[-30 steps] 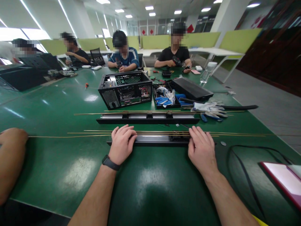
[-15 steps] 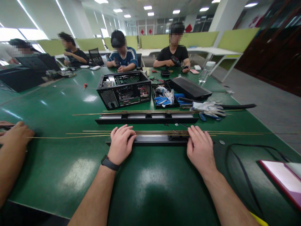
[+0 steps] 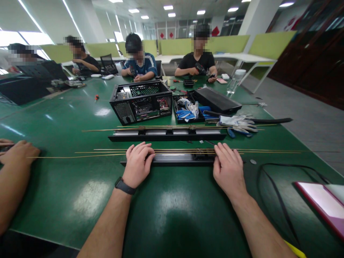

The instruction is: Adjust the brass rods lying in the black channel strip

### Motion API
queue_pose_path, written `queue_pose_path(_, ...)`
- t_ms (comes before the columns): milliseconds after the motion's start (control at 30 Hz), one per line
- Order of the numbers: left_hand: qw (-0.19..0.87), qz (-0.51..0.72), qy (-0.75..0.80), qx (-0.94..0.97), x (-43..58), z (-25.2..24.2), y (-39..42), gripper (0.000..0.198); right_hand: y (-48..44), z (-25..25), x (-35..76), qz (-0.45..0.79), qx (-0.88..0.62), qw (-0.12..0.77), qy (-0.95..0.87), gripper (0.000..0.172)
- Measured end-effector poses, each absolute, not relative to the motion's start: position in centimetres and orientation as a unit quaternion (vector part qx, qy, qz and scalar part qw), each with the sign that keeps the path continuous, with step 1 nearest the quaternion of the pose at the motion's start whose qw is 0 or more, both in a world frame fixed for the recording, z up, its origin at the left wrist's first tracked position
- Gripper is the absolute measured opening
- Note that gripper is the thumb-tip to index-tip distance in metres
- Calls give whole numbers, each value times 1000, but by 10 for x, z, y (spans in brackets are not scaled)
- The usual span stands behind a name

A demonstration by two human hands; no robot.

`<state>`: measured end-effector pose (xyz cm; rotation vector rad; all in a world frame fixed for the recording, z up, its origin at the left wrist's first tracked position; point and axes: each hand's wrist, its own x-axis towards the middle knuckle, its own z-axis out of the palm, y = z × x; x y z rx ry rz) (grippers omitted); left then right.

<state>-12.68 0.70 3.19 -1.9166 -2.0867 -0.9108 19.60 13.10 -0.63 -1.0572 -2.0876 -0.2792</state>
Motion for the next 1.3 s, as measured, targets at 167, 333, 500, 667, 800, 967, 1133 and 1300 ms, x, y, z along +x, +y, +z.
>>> queue_pose_path(167, 84, -306, -698, -642, -126, 32, 7, 10, 131, -7, 196, -105, -418, 381, -818, 53)
queue_pose_path(333, 86, -308, -692, -647, -117, 30, 10, 13, 131, -7, 195, -115, -413, 381, -819, 49)
queue_pose_path(500, 86, -322, -684, -649, -110, 28, 12, 12, 132, -8, 195, -115, -413, 382, -819, 51)
queue_pose_path(667, 94, -323, -690, -641, -116, 29, 11, 9, 133, -8, 196, -113, -413, 381, -819, 51)
queue_pose_path(800, 104, -330, -684, -642, -108, 27, 14, 13, 132, -8, 196, -109, -416, 382, -818, 53)
queue_pose_path(967, 109, -339, -681, -640, -94, 25, 17, 15, 134, -7, 197, -124, -413, 385, -816, 51)
queue_pose_path(1133, 105, -335, -683, -640, -98, 26, 14, 15, 137, -6, 201, -134, -415, 379, -816, 47)
queue_pose_path(1300, 107, -337, -682, -640, -103, 26, 13, 14, 137, -3, 202, -151, -411, 366, -821, 48)
